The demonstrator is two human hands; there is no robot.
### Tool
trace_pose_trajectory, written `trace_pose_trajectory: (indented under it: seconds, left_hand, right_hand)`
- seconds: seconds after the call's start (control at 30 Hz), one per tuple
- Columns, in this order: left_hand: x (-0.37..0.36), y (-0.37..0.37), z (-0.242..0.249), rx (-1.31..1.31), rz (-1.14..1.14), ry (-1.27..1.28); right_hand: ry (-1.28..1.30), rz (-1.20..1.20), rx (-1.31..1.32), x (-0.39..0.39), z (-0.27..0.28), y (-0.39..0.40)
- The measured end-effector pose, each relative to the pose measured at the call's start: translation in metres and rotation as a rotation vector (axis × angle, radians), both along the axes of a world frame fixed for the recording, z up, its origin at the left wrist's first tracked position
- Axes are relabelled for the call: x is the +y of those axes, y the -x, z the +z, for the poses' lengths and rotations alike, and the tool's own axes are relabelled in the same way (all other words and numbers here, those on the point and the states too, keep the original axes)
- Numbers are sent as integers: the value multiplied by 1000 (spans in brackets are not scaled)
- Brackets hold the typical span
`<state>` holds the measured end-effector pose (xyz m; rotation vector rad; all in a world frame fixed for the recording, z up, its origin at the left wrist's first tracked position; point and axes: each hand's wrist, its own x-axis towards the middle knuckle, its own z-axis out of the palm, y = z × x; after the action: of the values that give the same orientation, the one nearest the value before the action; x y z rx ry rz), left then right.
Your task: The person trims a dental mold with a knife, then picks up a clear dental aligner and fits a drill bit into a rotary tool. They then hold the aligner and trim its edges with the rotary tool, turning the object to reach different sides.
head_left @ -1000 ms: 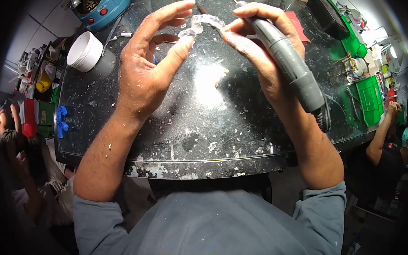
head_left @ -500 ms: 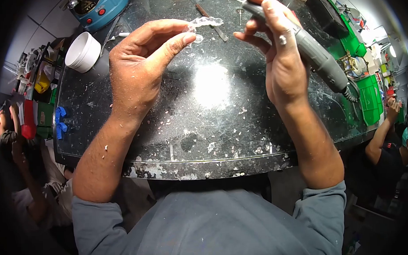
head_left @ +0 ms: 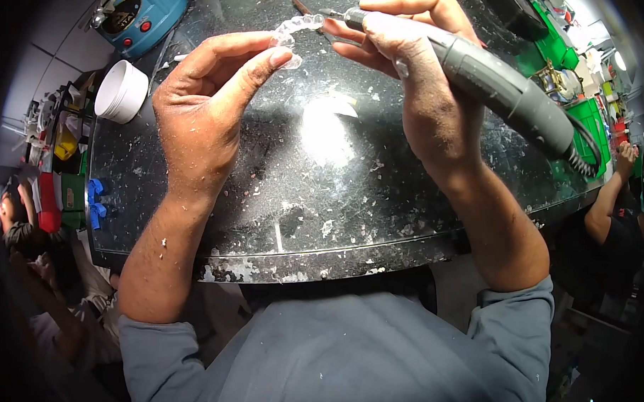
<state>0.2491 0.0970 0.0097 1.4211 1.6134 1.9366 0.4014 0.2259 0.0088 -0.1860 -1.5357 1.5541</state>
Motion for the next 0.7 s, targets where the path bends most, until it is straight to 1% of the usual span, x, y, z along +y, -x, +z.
trace_pose_trajectory:
  seconds: [0.23, 0.3, 0.33, 0.4, 0.43, 0.5, 0.63, 0.7]
  left_hand:
    - [1, 0, -1, -23, 3, 27]
    - [0, -1, -1, -29, 2, 26]
    - [0, -2, -1, -28, 0, 26]
    - [0, -3, -1, -1, 18, 22]
    - [0, -3, -1, -2, 17, 24]
    - [0, -3, -1, 49, 39, 33]
    - [-1, -3, -1, 88, 43, 36]
    - [-1, -3, -2, 123, 34, 25]
  right_hand:
    - [1, 4, 40, 4, 0, 3]
    - [24, -18, -50, -2, 11, -1]
    - [25, -19, -49, -5, 17, -4]
    - [-18, -51, -150, -9, 26, -7]
    - [-17, -52, -151, -7, 24, -6]
    - [-176, -114, -182, -2, 17, -4]
    - [-232, -132, -196, -1, 21, -9]
    - [177, 338, -64, 5, 33, -21]
